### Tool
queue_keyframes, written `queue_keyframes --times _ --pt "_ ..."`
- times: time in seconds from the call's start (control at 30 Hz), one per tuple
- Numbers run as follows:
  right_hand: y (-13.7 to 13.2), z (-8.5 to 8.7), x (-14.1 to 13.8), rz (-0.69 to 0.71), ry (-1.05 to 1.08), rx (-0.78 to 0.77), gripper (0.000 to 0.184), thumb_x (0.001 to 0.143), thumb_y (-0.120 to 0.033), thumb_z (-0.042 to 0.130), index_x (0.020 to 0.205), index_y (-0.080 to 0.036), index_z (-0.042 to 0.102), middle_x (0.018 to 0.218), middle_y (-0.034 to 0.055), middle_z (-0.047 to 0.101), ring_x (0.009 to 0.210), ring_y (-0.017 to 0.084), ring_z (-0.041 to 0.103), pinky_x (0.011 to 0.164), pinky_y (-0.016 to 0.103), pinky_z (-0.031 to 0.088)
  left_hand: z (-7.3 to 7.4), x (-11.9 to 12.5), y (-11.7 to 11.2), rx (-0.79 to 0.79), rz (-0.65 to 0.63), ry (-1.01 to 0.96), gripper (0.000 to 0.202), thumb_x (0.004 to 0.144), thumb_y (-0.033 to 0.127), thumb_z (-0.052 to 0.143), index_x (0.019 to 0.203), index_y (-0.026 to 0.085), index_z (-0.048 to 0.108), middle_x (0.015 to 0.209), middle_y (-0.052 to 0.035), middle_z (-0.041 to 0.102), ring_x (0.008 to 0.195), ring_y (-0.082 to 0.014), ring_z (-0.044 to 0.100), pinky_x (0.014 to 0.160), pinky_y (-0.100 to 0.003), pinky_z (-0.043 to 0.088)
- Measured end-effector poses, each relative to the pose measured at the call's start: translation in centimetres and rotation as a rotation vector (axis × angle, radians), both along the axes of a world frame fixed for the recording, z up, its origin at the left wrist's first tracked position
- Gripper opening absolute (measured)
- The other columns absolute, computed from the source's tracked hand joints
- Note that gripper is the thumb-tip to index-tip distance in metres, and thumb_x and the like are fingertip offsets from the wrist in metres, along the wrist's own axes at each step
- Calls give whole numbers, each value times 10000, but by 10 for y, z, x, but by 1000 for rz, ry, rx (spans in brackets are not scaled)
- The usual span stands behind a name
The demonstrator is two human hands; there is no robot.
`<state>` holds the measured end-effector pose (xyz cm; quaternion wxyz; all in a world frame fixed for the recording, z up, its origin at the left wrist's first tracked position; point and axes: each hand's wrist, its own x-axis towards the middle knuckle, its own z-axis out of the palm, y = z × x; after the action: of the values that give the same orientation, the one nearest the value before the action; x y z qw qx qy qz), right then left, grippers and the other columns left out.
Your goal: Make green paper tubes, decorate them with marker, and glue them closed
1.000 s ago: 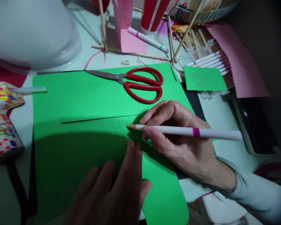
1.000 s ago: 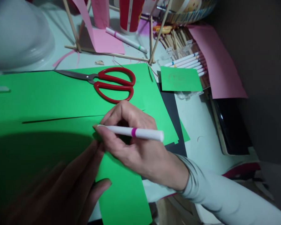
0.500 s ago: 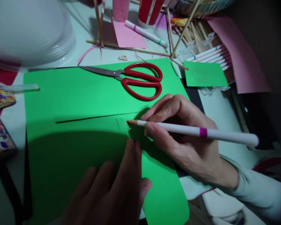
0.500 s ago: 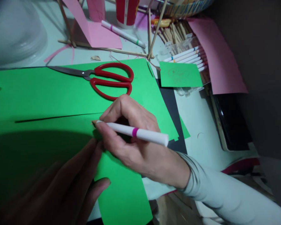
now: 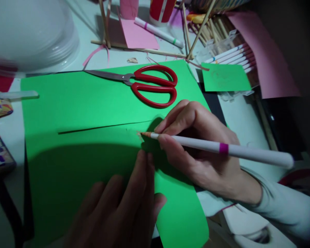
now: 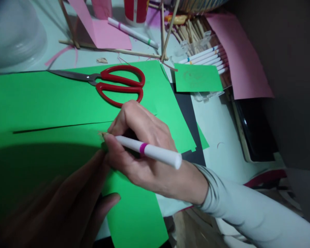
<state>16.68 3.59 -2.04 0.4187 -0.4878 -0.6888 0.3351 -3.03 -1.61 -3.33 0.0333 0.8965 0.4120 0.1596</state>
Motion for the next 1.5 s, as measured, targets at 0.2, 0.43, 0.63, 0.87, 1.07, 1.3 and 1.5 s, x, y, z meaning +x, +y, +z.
queue_keyframes --times 0.2,0.43,0.63,0.87,1.07,1.3,1.5 --pt "0 1 -1 44 46 -50 193 1001 -296 667 843 -241 569 861 22 696 759 180 650 648 346 523 -2 -2 4 20 -32 -15 518 1024 253 537 1483 25 470 1465 -124 641 809 -209 689 745 -421 479" --pt "2 -3 1 47 35 70 230 996 -340 677 832 -230 560 831 21 682 709 171 626 607 331 495 -10 -8 8 92 -103 -64 564 1007 297 558 1484 5 488 1429 -154 666 740 -191 664 732 -389 489" --pt "0 -1 1 35 79 13 238 916 -225 758 816 -224 542 846 40 668 733 188 612 615 360 479 -10 -8 9 126 -108 -60 548 997 313 579 1461 26 527 1409 -135 687 710 -181 647 644 -392 476" --pt "1 -2 0 27 60 37 231 920 -157 704 820 -225 509 854 32 651 753 184 618 628 361 479 -9 -10 7 120 -110 -41 537 975 295 598 1447 45 543 1423 -144 675 653 -182 633 537 -408 448" --pt "3 1 1 39 117 -61 247 910 -104 631 759 -230 482 789 11 638 672 147 590 553 317 467 -10 -12 7 127 -126 -27 602 973 305 598 1500 37 485 1456 -160 646 640 -191 620 527 -421 447" --pt "-3 1 3 -116 150 -13 257 920 -146 705 763 -241 524 744 3 641 715 170 625 598 328 500 -11 -12 10 154 -142 -27 548 971 295 603 1437 12 542 1348 -145 714 682 -186 618 570 -399 436" --pt "-12 -1 5 -116 131 -6 125 929 -154 665 879 -209 564 912 56 670 822 193 652 647 354 505 -14 -11 13 189 -153 -45 554 983 305 601 1438 -4 536 1323 -157 727 690 -189 608 610 -392 424"
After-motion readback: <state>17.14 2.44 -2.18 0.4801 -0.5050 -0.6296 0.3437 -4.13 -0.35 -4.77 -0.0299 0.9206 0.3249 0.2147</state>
